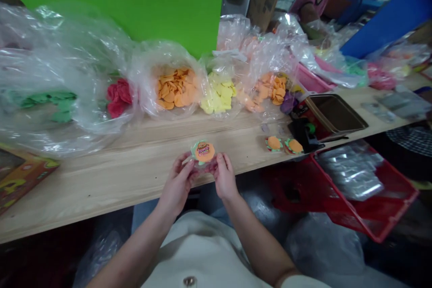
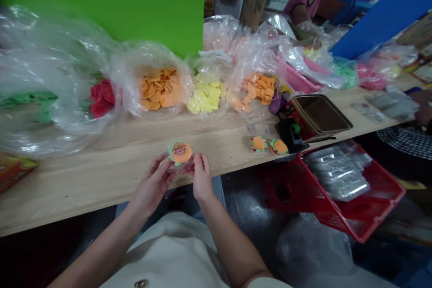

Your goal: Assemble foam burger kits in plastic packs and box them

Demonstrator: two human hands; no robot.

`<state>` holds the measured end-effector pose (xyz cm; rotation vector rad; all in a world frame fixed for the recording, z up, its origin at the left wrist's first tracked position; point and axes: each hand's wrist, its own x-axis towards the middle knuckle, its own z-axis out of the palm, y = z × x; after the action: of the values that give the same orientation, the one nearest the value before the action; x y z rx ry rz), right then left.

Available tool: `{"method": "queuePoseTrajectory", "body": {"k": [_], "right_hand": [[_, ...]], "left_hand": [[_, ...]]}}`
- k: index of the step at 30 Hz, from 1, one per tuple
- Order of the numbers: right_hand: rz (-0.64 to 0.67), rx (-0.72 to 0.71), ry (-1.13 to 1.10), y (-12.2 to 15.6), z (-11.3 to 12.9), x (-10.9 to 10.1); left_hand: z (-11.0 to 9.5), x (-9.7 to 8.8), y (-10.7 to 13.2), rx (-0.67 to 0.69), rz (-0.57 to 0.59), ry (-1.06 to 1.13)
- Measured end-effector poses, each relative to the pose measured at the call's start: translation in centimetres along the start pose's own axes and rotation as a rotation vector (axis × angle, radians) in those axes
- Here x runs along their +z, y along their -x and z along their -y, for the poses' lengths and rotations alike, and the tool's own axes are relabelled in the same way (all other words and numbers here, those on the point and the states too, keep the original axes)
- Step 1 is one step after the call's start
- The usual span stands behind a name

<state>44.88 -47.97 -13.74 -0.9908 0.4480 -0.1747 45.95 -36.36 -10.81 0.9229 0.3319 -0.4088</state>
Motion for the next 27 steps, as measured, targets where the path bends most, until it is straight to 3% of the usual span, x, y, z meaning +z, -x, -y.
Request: {"method": "queuePoseTrajectory", "body": {"k": [4, 7, 9, 12, 14, 16, 18, 19, 21, 22, 24, 27], "right_hand": [[-0.041, -0.021, 0.021, -0.2, 0.7, -1.0], [-0.065, -0.105, 0.039, -0.3, 1.4, -1.7], [-0.087, -0.159, 0.066, -0.3, 1.8, -2.3], [-0.105, -0.234, 0.215, -0.2, 2.1, -3.7], [-0.028, -0.239, 0.364, -0.5, 2.9, -5.4], [0.138, -0.234, 0.560, -1.6, 5.1, -8.4], [0.111, -0.275, 0.761, -3.4, 9.2, -13.0], [-0.059, -0.326, 0.828, -4.5, 11.8, -15.7], [-0.633, -0.326, 0.806, -6.6, 17.5, -21.4], [-0.719, -0.300, 0.791, -7.7, 20.2, -24.1], [-0.735, -0.215, 0.768, -9.8, 24.3, -28.2], [-0.601, -0.059, 0.716, -12.2, 26.9, -31.4]], "left_hand": [[2.2, 1.2, -0.4, 0.067, -0.079, 0.024], [2.3, 2.3, -1.0, 0.069, -0.085, 0.017], [1.8, 3.3, -1.4, 0.046, -0.015, -0.014], [0.9, 5.1, -1.7, -0.033, 0.181, -0.131], [0.7, 6.3, -2.2, -0.069, 0.248, -0.245], [0.9, 7.2, -3.0, -0.087, 0.211, -0.315], [1.3, 8.0, -4.2, -0.134, 0.128, -0.314], [1.5, 8.4, -4.8, -0.158, 0.091, -0.308], [2.1, 9.2, -5.9, -0.188, 0.062, -0.305], [2.4, 9.6, -6.3, -0.193, 0.071, -0.312], [3.1, 10.5, -6.7, -0.197, 0.095, -0.323], [3.8, 11.4, -6.6, -0.197, 0.093, -0.326]]}}
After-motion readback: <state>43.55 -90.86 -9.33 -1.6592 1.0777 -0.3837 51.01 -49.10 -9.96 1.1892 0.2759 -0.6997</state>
